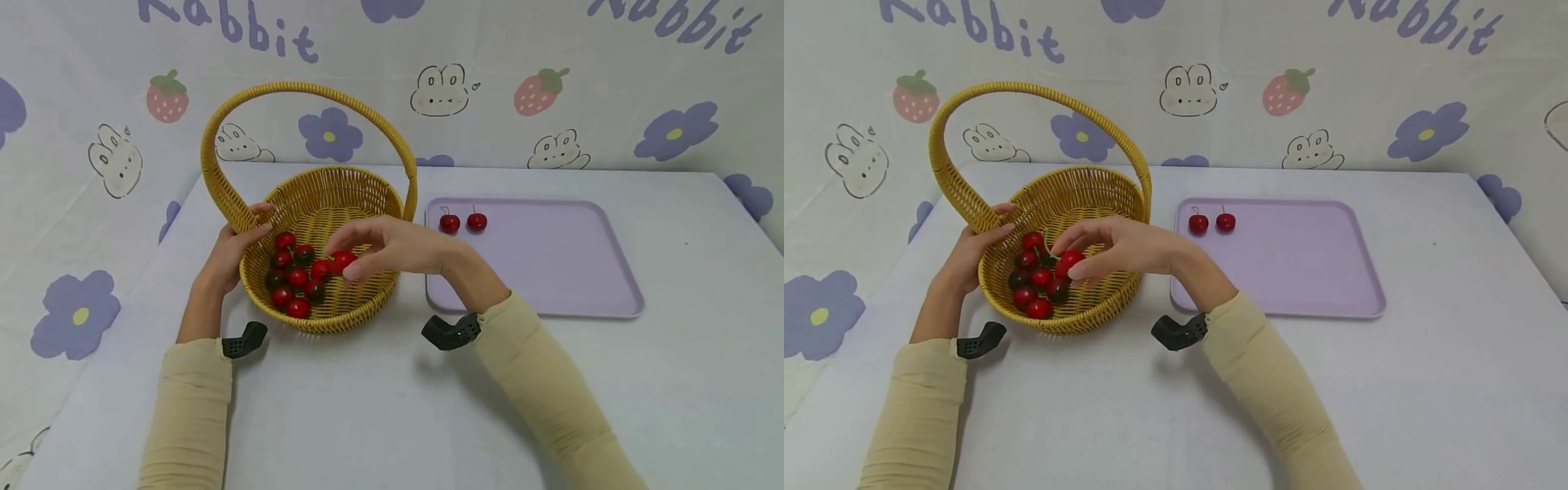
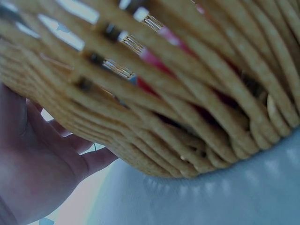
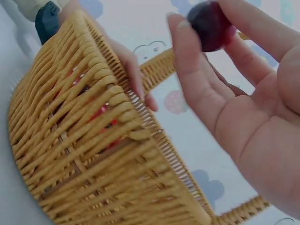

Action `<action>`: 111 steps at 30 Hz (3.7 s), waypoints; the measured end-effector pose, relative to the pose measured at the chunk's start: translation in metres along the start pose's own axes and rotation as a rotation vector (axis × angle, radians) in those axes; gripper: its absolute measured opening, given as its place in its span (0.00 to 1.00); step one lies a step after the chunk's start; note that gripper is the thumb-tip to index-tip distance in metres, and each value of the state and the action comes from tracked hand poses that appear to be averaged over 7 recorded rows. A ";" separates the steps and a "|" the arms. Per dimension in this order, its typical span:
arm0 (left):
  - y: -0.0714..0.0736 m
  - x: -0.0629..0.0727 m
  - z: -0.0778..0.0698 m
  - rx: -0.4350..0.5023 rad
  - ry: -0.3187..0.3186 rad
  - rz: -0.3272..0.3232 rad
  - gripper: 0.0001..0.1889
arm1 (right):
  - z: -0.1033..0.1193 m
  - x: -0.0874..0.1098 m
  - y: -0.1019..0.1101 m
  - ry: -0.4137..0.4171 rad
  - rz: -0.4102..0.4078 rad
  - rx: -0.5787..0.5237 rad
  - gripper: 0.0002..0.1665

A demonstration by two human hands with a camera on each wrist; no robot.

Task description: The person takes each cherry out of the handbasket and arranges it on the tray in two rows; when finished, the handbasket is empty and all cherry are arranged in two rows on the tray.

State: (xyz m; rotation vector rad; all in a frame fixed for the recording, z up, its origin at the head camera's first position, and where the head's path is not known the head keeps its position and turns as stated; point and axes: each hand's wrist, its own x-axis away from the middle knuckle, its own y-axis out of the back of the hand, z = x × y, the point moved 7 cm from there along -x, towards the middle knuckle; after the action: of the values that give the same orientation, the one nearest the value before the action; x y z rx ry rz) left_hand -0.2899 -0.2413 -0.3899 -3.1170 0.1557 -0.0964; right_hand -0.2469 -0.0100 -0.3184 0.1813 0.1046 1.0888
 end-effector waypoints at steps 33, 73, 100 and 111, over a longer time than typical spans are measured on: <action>0.001 0.001 -0.001 -0.002 0.001 -0.009 0.19 | 0.005 0.098 0.089 0.022 -0.507 -0.481 0.13; -0.002 0.001 0.001 0.009 0.011 -0.018 0.21 | -0.120 0.171 0.170 -0.464 -1.049 -0.270 0.17; -0.002 0.001 0.000 0.012 0.010 -0.018 0.20 | -0.119 0.169 0.168 -0.626 -1.113 -0.020 0.27; -0.001 0.000 0.001 0.007 0.011 -0.015 0.21 | -0.117 0.168 0.168 -0.599 -1.101 -0.048 0.26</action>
State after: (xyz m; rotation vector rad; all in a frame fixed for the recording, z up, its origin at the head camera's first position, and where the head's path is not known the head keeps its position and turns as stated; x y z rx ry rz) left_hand -0.2895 -0.2401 -0.3909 -3.1113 0.1312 -0.1141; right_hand -0.3363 0.2262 -0.3987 0.3432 -0.3337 -0.0856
